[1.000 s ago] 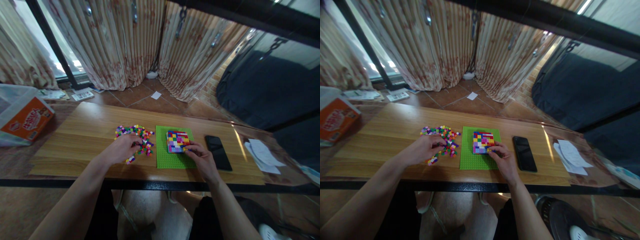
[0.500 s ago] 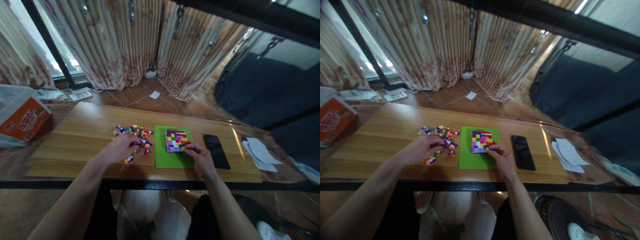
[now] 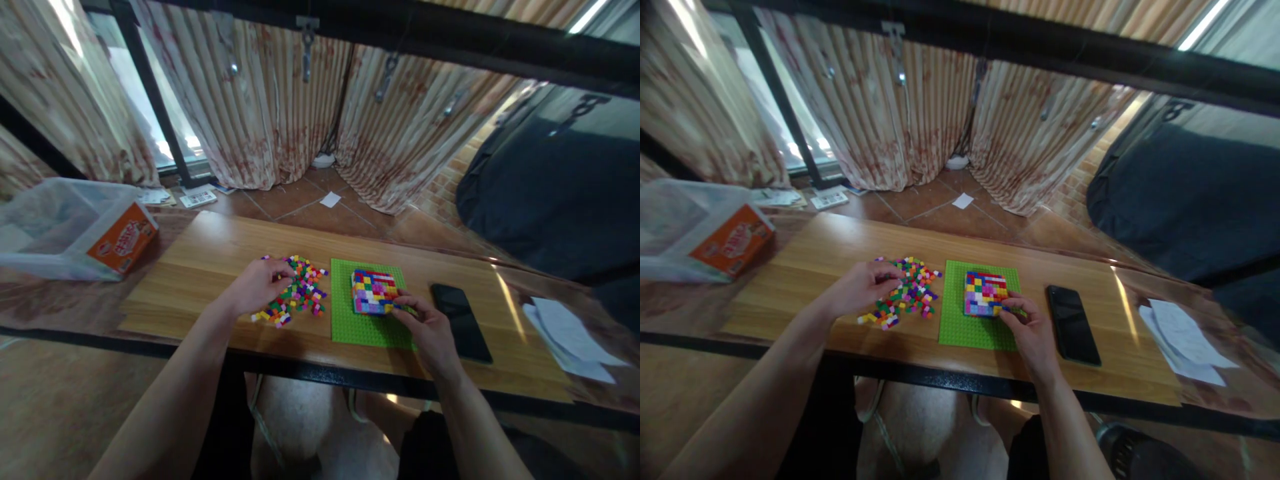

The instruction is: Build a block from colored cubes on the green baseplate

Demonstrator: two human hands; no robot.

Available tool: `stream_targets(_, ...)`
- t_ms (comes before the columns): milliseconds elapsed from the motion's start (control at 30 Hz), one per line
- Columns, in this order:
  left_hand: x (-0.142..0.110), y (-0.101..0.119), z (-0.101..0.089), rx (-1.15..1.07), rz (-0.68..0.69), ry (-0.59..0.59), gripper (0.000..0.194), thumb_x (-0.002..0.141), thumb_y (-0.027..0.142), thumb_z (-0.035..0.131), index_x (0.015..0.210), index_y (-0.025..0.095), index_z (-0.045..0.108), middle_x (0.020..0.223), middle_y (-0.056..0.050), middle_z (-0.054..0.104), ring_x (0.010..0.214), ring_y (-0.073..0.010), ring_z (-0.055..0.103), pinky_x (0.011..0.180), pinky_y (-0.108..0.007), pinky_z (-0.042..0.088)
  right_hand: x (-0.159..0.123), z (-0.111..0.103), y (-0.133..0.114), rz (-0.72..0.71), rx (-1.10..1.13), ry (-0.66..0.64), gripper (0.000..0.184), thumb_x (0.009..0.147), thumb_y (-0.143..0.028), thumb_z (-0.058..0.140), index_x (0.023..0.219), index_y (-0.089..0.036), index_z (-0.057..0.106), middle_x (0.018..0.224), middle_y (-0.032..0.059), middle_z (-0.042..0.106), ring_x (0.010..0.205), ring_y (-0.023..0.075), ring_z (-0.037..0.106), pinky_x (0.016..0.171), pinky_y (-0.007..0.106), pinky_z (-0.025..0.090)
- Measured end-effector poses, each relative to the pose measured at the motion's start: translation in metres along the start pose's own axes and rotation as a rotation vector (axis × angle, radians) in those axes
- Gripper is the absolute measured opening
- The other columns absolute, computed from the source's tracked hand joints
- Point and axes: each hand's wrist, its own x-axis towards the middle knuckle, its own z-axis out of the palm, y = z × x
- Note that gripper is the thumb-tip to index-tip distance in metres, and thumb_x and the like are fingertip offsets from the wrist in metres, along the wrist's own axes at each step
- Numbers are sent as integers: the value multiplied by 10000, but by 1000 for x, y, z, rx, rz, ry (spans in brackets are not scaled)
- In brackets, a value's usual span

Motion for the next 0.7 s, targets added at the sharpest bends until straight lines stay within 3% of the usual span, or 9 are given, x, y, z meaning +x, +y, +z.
stream_targets(133, -3, -9, -12, 47, -69, 98, 243, 855, 184, 490, 931, 160, 719, 837, -30, 710, 748, -132, 604, 677, -221, 433, 4, -3, -7, -159, -37, 178, 190, 684, -325, 740, 812, -191, 693, 1131, 102, 661, 1024, 254, 630, 839, 418, 506)
stream_targets(233, -5, -9, -15, 93, -95, 97, 249, 851, 162, 482, 896, 163, 728, 809, -29, 706, 733, -132, 596, 675, -221, 429, 1, 12, -14, -310, -109, 268, 164, 738, -314, 701, 849, -193, 694, 974, 76, 689, 873, 217, 650, 782, 397, 519)
stream_targets(300, -6, -9, -14, 106, -84, 82, 244, 840, 144, 488, 872, 163, 729, 801, -28, 700, 720, -128, 589, 678, -222, 427, -6, 30, -22, -404, -188, 195, 131, 779, -296, 665, 873, -211, 697, 877, 50, 690, 799, 194, 644, 757, 375, 523)
stream_targets(400, -7, -11, -14, 123, -82, 90, 250, 825, 124, 490, 868, 167, 732, 828, -36, 701, 737, -135, 595, 701, -233, 433, -20, 64, -34, -531, -328, -78, 115, 823, -247, 618, 918, -247, 683, 946, 46, 693, 862, 197, 645, 801, 371, 525)
stream_targets(500, -9, -18, -17, 168, -147, 119, 284, 811, 104, 468, 892, 167, 733, 832, -45, 706, 748, -150, 606, 709, -247, 436, -30, 94, -42, -589, -411, -263, 158, 858, -248, 574, 978, -265, 675, 1006, 50, 684, 930, 206, 639, 838, 377, 530)
stream_targets(700, -15, -32, -24, 286, -365, 96, 318, 773, 92, 445, 886, 166, 733, 814, -76, 710, 749, -189, 626, 651, -267, 418, -28, 130, -40, -576, -481, -365, 221, 902, -261, 503, 1052, -236, 663, 1075, 84, 662, 998, 222, 623, 891, 403, 519)
